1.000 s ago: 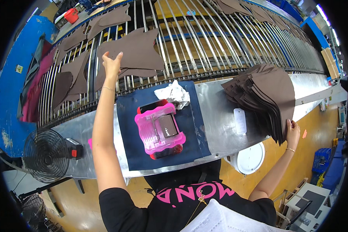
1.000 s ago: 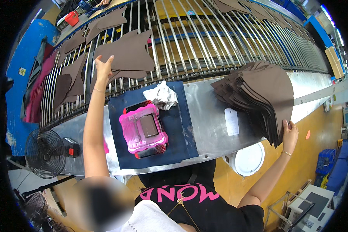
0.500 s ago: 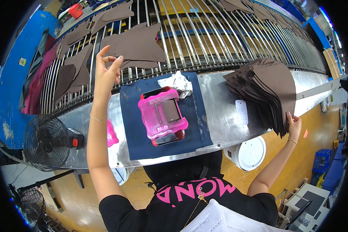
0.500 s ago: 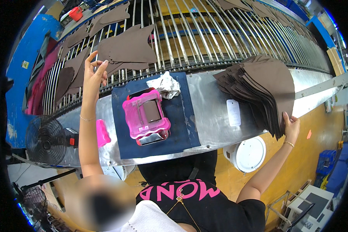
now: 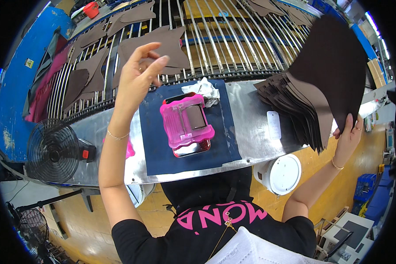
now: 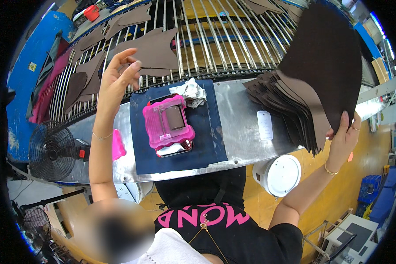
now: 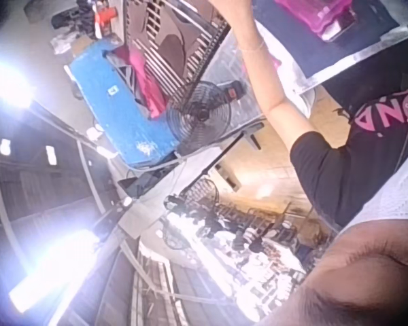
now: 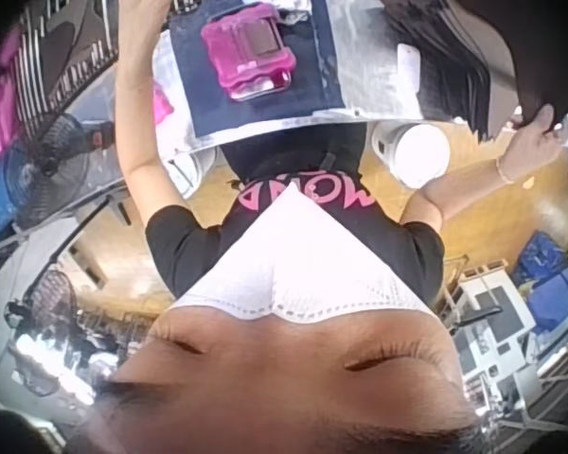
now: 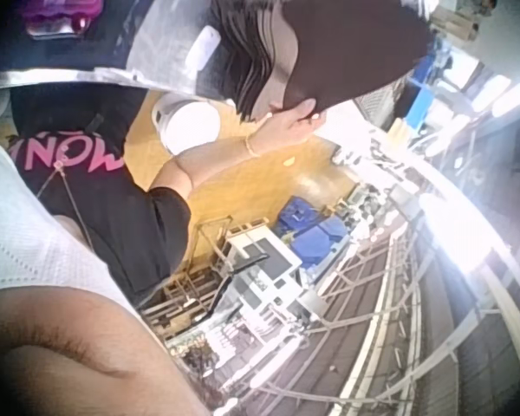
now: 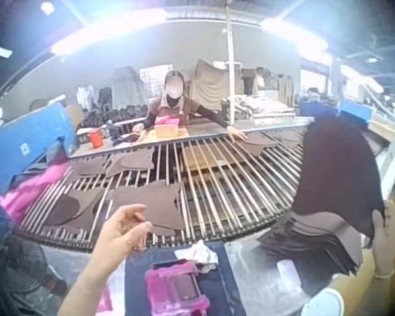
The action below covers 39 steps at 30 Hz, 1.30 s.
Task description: The person repeatedly picks up brown fabric pieces from a stack on a metal table, places them onto a conveyor belt, and wipes the table surface and a pink plastic fixture with a white cloth. The person continues this cycle of handling fabric pieces and wiping surfaces throughout the clip.
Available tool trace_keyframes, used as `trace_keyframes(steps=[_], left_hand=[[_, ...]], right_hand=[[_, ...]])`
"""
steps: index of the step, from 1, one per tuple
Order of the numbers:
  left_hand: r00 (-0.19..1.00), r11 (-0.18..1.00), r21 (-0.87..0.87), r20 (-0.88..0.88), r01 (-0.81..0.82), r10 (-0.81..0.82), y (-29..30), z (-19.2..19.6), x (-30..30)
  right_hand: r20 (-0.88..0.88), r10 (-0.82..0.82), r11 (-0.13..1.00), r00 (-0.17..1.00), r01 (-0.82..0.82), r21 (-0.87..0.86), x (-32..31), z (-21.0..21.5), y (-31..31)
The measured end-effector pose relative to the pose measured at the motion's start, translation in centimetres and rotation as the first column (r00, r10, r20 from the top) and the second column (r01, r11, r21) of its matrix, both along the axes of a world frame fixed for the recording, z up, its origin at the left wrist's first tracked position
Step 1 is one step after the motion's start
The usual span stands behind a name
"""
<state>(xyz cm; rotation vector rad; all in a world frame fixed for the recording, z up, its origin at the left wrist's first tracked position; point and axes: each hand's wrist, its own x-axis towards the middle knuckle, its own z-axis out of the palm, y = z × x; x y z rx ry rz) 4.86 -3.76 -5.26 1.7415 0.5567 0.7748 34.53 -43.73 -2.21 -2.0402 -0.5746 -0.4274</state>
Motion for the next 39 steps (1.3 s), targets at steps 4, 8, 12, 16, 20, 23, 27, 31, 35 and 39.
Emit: trace_keyframes(steps=[4,8,12,16,20,23,27,31,35,39], left_hand=[[0.980,0.974,0.228,0.195,-0.005,-0.041,-3.4,0.9,2.8],[0.995,0.996,0.023,0.041,0.087,-0.087,-4.4,3.5,-0.1],[0.988,0.988,0.021,-0.018,-0.152,0.153,-4.0,6.4,-7.2],[0.925,0.908,0.205,-0.026,-0.365,0.378,-3.7,5.8,-12.5],[0.902,0.882,0.202,0.008,-0.425,0.433,-4.1,5.4,-16.9],[0.892,0.879,0.194,-0.038,-0.436,0.451,-4.3,4.4,-18.5],[0.888,0.894,0.110,-0.114,-0.434,0.445,-4.4,2.5,-18.7],[0.916,0.940,0.048,-0.215,-0.337,0.339,-4.3,0.0,-17.5],[0.922,0.978,0.104,-0.329,-0.178,0.203,-4.7,-1.1,-13.2],[0.899,0.944,0.330,-0.420,0.026,0.122,-4.9,-1.5,-8.9]], right_hand=[[-0.056,0.283,0.882,0.957,-0.237,0.408,-4.9,2.2,7.3],[-0.114,0.762,0.555,0.638,-0.552,0.622,-8.1,1.2,13.2],[-0.106,0.836,0.523,0.538,-0.724,0.449,-10.0,-2.3,17.5],[-0.124,0.893,0.449,0.433,-0.876,0.176,-12.0,-5.8,20.5],[-0.087,0.921,0.388,0.381,-0.917,0.090,-14.1,-7.8,23.1],[0.017,0.937,0.349,0.349,-0.937,0.022,-14.7,-7.9,23.6],[0.128,0.924,0.375,0.359,-0.918,-0.131,-14.0,-8.3,23.3],[0.165,0.898,0.434,0.408,-0.881,-0.188,-12.3,-8.1,21.5],[0.091,0.839,0.543,0.537,-0.811,-0.218,-9.0,-11.3,18.0],[-0.068,0.719,0.670,0.692,-0.715,-0.197,-7.6,-13.7,14.2]])
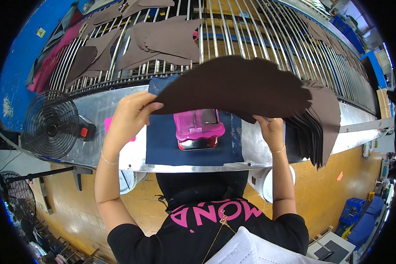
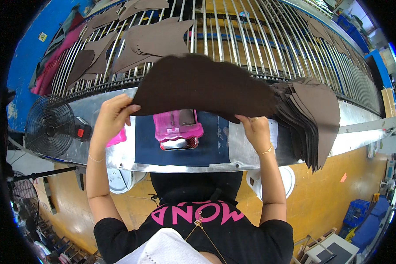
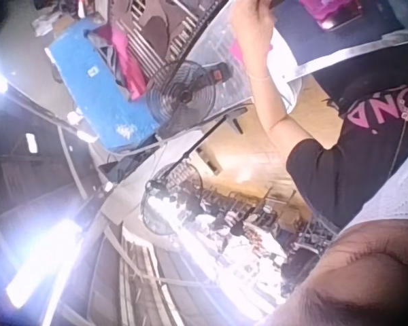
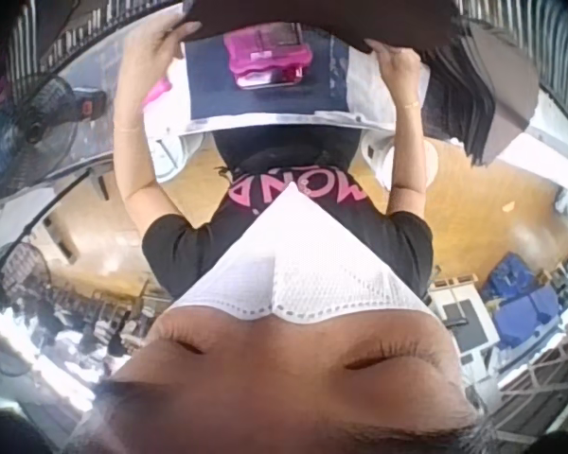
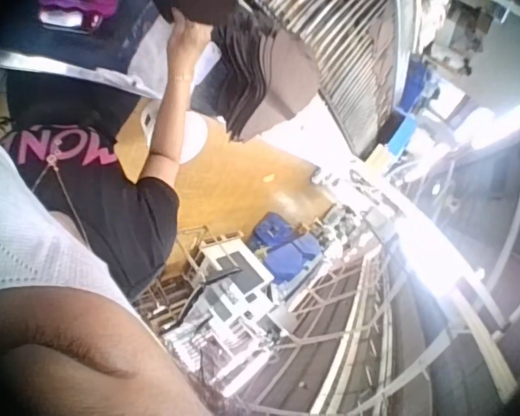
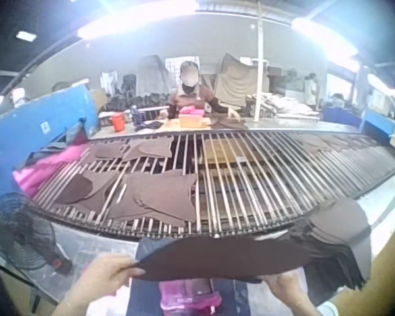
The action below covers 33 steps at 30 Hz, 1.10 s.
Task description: The person repeatedly picks up brown fabric pieces from a stack on a metal table, places them onto a conveyor belt, and wipes the table surface and a pink plastic fixture with a white cloth. The person continues this cycle of handling fabric pieces and wiping surfaces throughout the clip.
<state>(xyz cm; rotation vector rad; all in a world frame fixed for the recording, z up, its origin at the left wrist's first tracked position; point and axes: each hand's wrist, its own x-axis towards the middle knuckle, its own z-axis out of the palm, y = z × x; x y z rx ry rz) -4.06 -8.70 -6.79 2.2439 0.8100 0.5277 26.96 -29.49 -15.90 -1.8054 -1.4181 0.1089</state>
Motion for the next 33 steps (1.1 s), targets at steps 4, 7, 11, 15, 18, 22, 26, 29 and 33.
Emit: trace_keyframes(steps=[4,7,11,15,18,22,26,29,33], left_hand=[[0.985,0.958,0.231,-0.010,0.170,-0.173,-0.7,0.0,4.2],[0.961,0.924,0.275,-0.009,0.268,-0.276,-1.4,0.2,7.3],[0.919,0.863,0.342,-0.005,0.372,-0.394,-2.1,0.3,11.5],[0.929,0.919,0.225,0.109,0.323,-0.353,0.3,0.8,14.5],[0.959,0.986,0.119,0.243,0.119,-0.145,2.9,2.1,13.8],[0.907,0.960,-0.276,0.394,-0.036,0.148,4.5,2.1,10.5],[0.859,0.958,-0.287,0.492,0.008,0.140,4.2,-0.1,5.4],[0.866,0.941,-0.277,0.500,0.193,-0.030,2.2,-3.2,2.2],[0.922,0.939,-0.072,0.230,0.335,-0.312,-0.6,-5.5,0.6]], right_hand=[[-0.169,-0.154,0.987,0.973,0.159,0.017,2.8,-1.5,-4.8],[-0.283,-0.304,0.937,0.909,0.339,0.081,3.6,1.2,-7.2],[-0.283,-0.285,0.923,0.916,0.342,0.176,7.6,4.9,-10.9],[-0.255,-0.294,0.916,0.921,0.348,0.200,9.5,10.8,-6.8],[-0.347,-0.222,0.951,0.911,0.280,0.129,13.1,12.6,-1.3],[-0.512,-0.131,0.988,0.849,0.153,0.002,18.2,11.2,6.4],[-0.575,-0.184,0.982,0.797,0.126,-0.140,19.0,7.9,13.7],[-0.616,-0.252,0.954,0.746,0.085,-0.288,22.2,2.8,17.7],[-0.545,-0.365,0.888,0.755,0.106,-0.448,23.5,-2.7,21.1]])
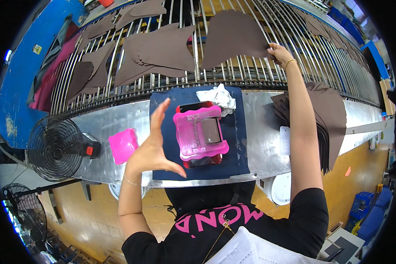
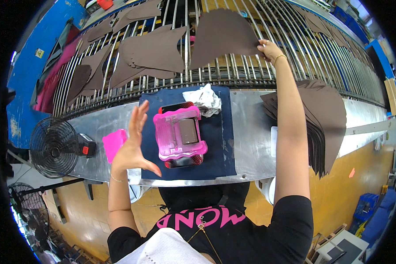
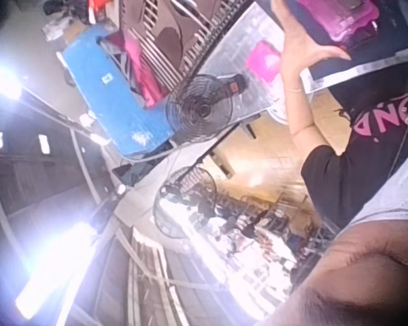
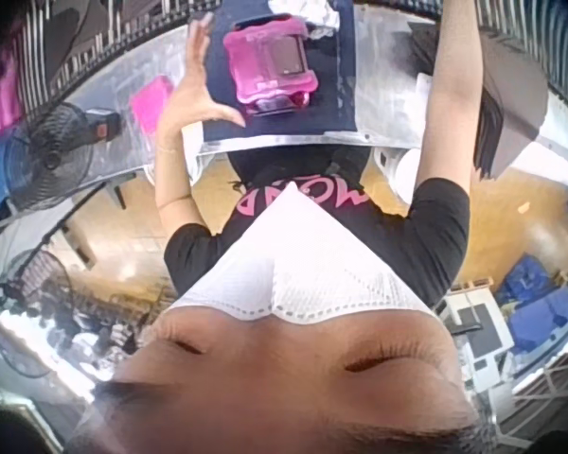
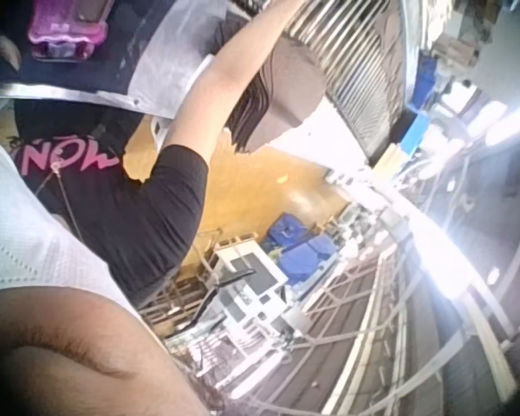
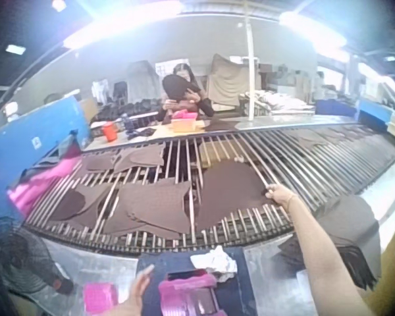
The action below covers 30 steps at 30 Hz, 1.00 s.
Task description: The person repeatedly picks up brown fabric pieces from a stack on a metal table, places them onto a conveyor belt, and wipes the table surface and a pink plastic fixture with a white cloth. The person continues this cycle of handling fabric pieces and wiping surfaces throughout the clip.
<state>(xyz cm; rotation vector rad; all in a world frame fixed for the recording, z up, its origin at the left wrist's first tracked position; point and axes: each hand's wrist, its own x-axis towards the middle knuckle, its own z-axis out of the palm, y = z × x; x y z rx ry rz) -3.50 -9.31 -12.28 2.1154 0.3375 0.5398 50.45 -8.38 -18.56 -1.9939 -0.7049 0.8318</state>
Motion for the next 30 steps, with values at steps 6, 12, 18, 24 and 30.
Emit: trace_keyframes(steps=[6,12,18,24,30], left_hand=[[0.998,0.996,-0.089,0.059,0.029,-0.024,-0.9,-3.2,0.6],[0.990,0.996,-0.073,0.138,0.050,-0.040,-1.1,-3.5,1.7],[0.979,0.988,-0.115,0.187,0.104,-0.081,-0.7,-4.0,1.6],[0.969,0.989,-0.141,0.245,0.051,-0.015,-0.4,-4.5,0.9],[0.888,0.947,-0.299,0.394,-0.121,0.238,-0.1,-3.7,-0.3]], right_hand=[[0.591,0.055,0.975,0.805,0.084,-0.206,-0.4,-3.8,1.4],[0.556,0.014,0.988,0.831,-0.096,0.118,-5.0,1.7,-1.8],[0.264,0.250,0.934,0.932,-0.304,0.190,-14.8,0.9,-7.8],[0.448,0.282,0.915,0.849,-0.378,0.142,-20.4,0.4,-10.5],[0.745,0.408,0.742,0.528,-0.667,0.066,-19.8,-0.4,-7.0]])
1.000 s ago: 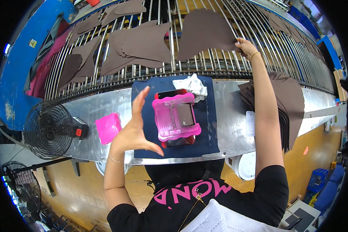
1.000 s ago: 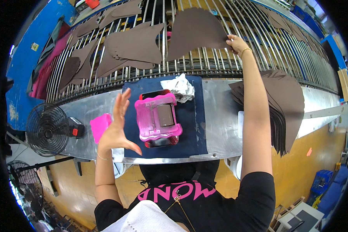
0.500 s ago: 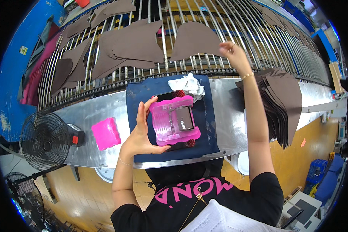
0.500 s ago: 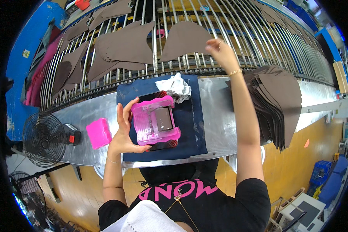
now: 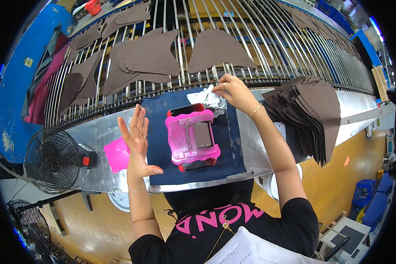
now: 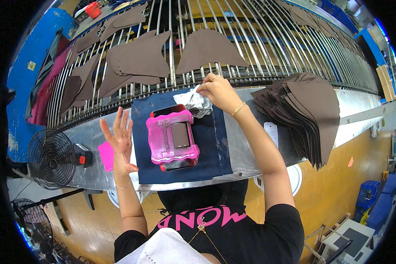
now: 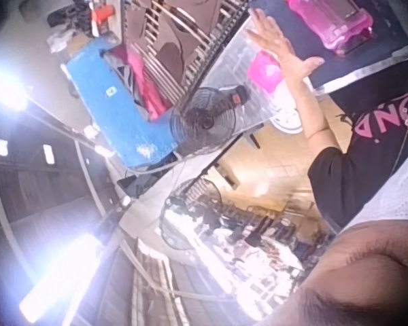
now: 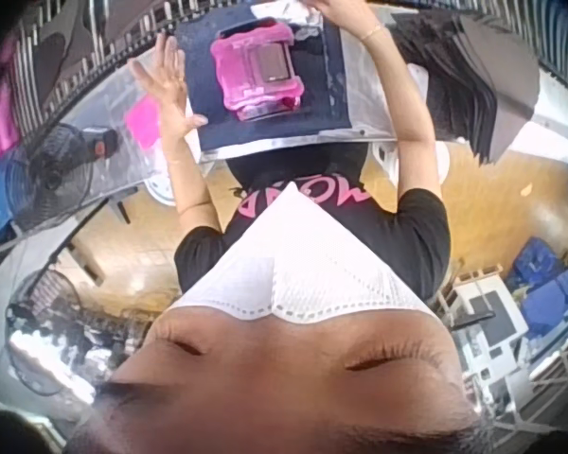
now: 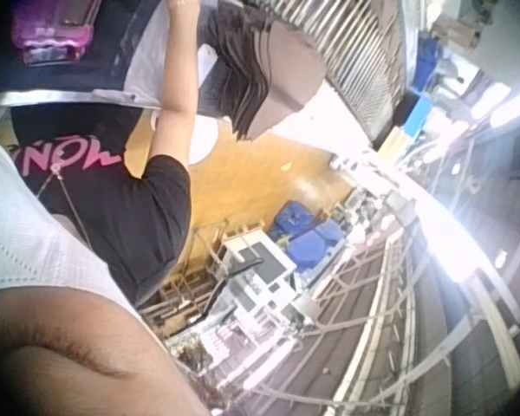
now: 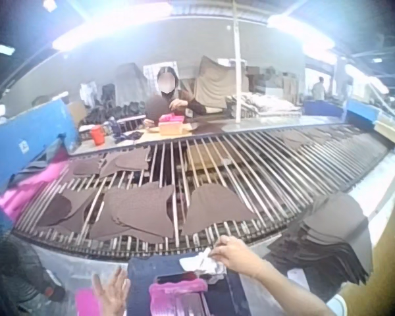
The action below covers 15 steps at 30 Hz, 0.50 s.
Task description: The person repeatedly picks up brown fabric pieces from a stack on a metal table, places them onto a conveyor belt, and wipes the table surface and a pink plastic fixture with a white cloth. The person continues this cycle of handling fabric pieces and wiping surfaces throughout the clip.
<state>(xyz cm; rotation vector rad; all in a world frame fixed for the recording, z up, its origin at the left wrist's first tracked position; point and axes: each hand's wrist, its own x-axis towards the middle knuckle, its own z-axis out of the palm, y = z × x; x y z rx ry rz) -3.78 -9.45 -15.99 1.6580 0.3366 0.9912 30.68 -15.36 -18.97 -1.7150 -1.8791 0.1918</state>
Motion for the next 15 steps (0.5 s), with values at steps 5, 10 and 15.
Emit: trace_keyframes(steps=[5,10,15], left_hand=[[0.993,0.994,-0.046,0.052,-0.104,0.106,-0.3,1.3,-0.1],[0.996,0.997,-0.008,0.013,-0.083,0.083,0.0,1.8,0.2],[0.991,0.995,0.074,-0.110,-0.063,0.071,1.7,3.9,1.7]], right_hand=[[0.142,-0.075,0.961,0.987,0.110,-0.255,-0.9,0.5,2.5],[0.139,-0.092,0.969,0.986,0.121,-0.216,-0.5,0.5,2.4],[0.009,-0.051,0.999,0.999,0.051,0.009,-0.1,5.2,0.7]])
